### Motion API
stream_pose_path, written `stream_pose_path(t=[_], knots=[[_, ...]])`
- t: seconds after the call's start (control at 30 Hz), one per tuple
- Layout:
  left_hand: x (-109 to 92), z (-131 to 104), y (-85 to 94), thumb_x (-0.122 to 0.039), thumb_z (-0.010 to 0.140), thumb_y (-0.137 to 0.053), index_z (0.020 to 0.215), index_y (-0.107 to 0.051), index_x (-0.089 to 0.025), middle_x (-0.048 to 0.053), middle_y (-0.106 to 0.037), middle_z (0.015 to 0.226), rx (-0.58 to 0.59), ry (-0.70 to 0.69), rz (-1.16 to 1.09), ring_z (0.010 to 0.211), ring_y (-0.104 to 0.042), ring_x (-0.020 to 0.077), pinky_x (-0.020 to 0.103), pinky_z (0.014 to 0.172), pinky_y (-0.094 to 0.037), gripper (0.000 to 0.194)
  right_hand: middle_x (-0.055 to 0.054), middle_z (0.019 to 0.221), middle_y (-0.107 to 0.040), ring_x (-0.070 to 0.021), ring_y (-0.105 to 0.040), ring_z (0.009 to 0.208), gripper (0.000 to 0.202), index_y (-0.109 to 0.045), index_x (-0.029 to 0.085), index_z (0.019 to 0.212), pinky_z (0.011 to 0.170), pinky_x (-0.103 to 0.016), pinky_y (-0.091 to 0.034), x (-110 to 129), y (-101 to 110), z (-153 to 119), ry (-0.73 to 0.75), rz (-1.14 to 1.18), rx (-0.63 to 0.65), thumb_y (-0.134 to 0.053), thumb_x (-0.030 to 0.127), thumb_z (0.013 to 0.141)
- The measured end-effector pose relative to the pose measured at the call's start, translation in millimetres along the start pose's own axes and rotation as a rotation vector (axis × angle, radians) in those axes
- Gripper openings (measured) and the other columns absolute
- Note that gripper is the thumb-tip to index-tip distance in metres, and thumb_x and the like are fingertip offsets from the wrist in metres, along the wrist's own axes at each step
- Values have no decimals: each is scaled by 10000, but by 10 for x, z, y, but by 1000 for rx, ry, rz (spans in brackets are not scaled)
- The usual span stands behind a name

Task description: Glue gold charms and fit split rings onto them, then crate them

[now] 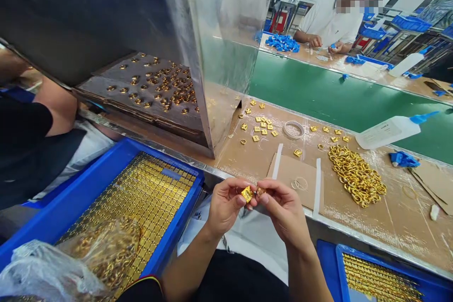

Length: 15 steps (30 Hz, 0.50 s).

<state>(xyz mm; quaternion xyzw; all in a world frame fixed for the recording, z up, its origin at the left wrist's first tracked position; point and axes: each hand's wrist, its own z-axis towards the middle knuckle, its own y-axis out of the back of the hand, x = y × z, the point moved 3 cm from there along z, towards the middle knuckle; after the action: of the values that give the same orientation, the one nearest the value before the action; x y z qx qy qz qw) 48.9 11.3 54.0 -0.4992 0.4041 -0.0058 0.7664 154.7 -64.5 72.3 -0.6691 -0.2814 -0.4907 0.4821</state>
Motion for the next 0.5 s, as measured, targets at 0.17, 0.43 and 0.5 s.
stream_pose_path(t=[0.17,0.43,0.5], knots=[[109,39,63,-361,734,-883,885,-778,-217,21,-778,843,-64,58,-31,581,-694,83,154,536,-554,233,-32,851,-723,-160,-699,748,233,-803,282,1027,685,-272,-601,87,56,12,87,-178,-31,-819,387,820],[200,55,134,-389,652,-931,927,-776,-191,46,-790,854,-217,161,24,623,-707,116,199,572,-554,373,-26,820,-667,-136,-653,692,169,-801,285,1025,597,-233,-556,232,93,-3,385,-639,-245,-645,285,960],[205,65,157,-406,639,-935,899,-773,-181,47,-788,853,-240,171,47,633,-705,117,211,598,-557,380,-14,795,-662,-127,-645,648,207,-779,281,1091,575,-231,-549,221,106,-8,360,-681,-255,-621,239,964]])
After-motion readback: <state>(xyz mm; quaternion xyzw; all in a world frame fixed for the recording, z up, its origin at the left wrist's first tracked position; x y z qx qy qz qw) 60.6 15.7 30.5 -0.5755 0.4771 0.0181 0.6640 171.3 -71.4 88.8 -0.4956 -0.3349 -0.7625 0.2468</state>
